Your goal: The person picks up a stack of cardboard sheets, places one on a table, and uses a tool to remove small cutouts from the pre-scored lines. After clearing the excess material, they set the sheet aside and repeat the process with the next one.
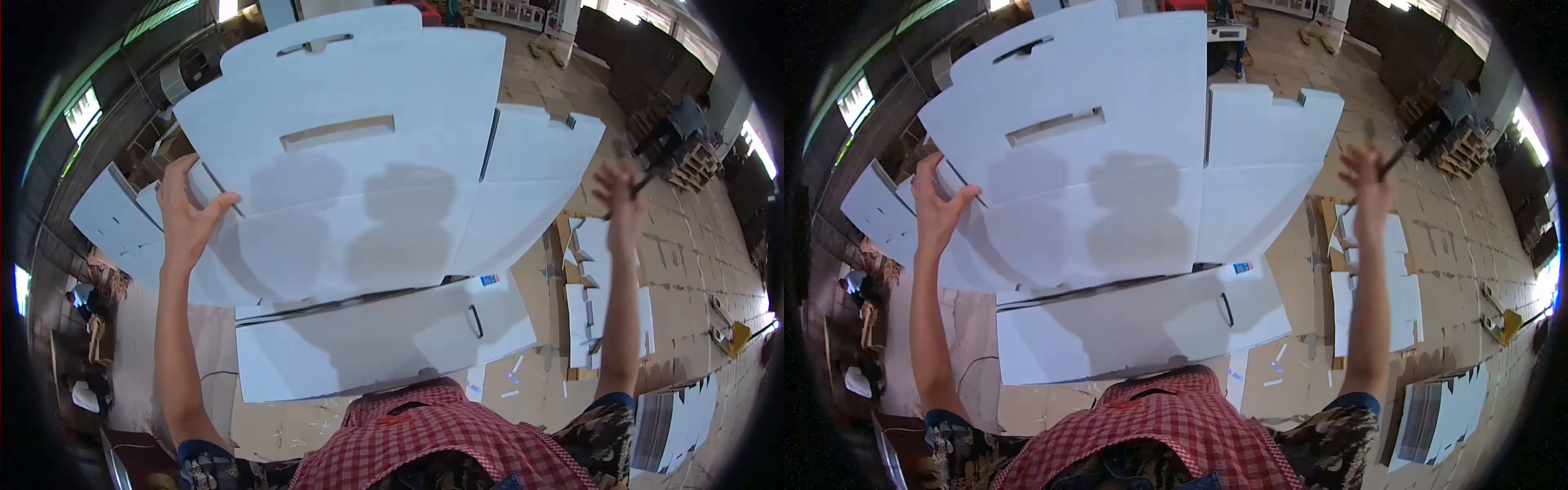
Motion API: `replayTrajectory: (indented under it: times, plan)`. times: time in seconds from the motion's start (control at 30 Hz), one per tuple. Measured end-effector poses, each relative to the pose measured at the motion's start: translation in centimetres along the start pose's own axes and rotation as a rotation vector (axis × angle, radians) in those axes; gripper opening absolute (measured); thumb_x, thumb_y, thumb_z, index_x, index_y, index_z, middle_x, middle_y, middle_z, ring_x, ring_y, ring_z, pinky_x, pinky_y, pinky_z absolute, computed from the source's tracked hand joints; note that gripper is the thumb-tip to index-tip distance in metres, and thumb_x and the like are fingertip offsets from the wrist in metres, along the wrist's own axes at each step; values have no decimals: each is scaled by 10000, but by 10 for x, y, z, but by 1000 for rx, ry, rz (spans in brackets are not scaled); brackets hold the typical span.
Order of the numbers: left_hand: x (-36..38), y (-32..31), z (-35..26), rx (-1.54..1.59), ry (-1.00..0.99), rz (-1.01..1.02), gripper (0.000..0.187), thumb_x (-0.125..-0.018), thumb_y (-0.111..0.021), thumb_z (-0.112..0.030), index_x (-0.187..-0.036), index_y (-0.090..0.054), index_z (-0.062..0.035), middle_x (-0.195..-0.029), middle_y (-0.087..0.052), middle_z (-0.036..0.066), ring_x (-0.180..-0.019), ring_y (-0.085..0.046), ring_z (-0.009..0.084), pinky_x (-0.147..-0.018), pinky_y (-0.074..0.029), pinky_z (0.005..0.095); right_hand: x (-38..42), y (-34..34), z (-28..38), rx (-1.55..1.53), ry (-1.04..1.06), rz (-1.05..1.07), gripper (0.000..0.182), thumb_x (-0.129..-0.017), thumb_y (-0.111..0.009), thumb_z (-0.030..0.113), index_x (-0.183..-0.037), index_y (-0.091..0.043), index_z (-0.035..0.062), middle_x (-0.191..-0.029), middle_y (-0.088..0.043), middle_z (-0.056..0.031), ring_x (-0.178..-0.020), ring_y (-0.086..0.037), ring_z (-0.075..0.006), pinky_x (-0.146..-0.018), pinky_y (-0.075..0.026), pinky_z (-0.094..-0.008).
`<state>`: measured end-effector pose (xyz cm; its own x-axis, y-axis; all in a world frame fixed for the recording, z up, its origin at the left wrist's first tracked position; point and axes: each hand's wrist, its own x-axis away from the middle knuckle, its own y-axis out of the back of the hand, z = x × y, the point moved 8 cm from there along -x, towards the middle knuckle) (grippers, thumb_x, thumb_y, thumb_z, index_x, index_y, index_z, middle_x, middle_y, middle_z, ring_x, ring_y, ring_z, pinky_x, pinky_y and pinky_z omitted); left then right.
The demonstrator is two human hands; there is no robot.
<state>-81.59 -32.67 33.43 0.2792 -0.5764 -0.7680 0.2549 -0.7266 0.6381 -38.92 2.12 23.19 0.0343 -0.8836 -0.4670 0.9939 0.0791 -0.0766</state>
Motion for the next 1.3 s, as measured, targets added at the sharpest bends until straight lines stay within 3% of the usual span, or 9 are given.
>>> replayTrajectory:
  times: [0.13,0.27,0.3,0.4,0.47,0.63,0.73,0.97,1.3]
  plan:
    - [-1,-7,3,19,-1,-4,613,-547,-724,-300,-1037,-460,-42,-1050,-458,102,-999,-417,262,-872,-293,357,11,-47,-45,-171,-82,65,369,-869,-421,303,-1122,-439,35,-988,-537,-43,-919,-496,-107,-774,-403,-234]
    - [-2,-3,8,-29,-103,-37,617,-546,-725,-304,-1034,-459,-35,-1028,-463,119,-973,-432,277,-852,-317,349,-2,-43,-104,72,-159,53,296,-867,-433,302,-986,-496,39,-804,-445,43,-701,-399,-68,-625,-347,-191]
    - [-3,-2,12,11,-102,-30,599,-547,-725,-298,-1027,-470,-46,-1012,-465,117,-960,-434,278,-850,-317,353,-9,-50,-98,-97,73,53,267,-857,-448,327,-921,-503,74,-759,-384,54,-658,-323,-63,-571,-291,-194]
    - [-10,1,21,157,-34,52,556,-553,-727,-293,-1019,-500,-94,-968,-463,104,-912,-437,266,-827,-323,352,-14,-49,-91,-12,-106,75,453,-844,-438,396,-1010,-510,-20,-935,-506,-38,-886,-442,-117,-769,-341,-214]
    - [-12,13,33,158,15,35,541,-562,-728,-274,-1019,-506,-90,-963,-470,94,-936,-435,249,-831,-329,332,8,-46,-47,44,1,-130,517,-843,-433,402,-1076,-468,-58,-958,-530,-93,-941,-457,-159,-813,-342,-239]
    - [-6,-13,38,347,101,87,575,-551,-735,-324,-1046,-525,-121,-954,-457,77,-866,-430,222,-772,-338,311,35,-1,-31,133,-99,-301,540,-827,-440,430,-1099,-460,-36,-1060,-504,-139,-909,-479,-194,-804,-379,-303]
    - [-10,6,45,368,97,108,579,-543,-738,-331,-1043,-531,-123,-953,-454,76,-866,-428,217,-763,-342,305,74,4,26,164,-252,-361,499,-790,-522,309,-1138,-398,-27,-880,-508,-146,-755,-472,-206,-674,-399,-322]
    - [10,-2,-9,253,-93,119,600,-548,-725,-357,-1071,-517,-148,-979,-447,72,-902,-408,230,-796,-318,332,108,57,-33,-26,-42,-234,485,-834,-436,366,-1122,-405,-22,-1032,-467,-163,-892,-432,-241,-783,-360,-364]
    - [28,12,-14,264,-123,91,562,-585,-690,-370,-1077,-511,-164,-1020,-444,70,-964,-391,255,-872,-265,354,117,32,-41,-72,-240,-225,502,-796,-472,436,-1056,-466,7,-988,-484,-143,-907,-438,-256,-795,-360,-364]
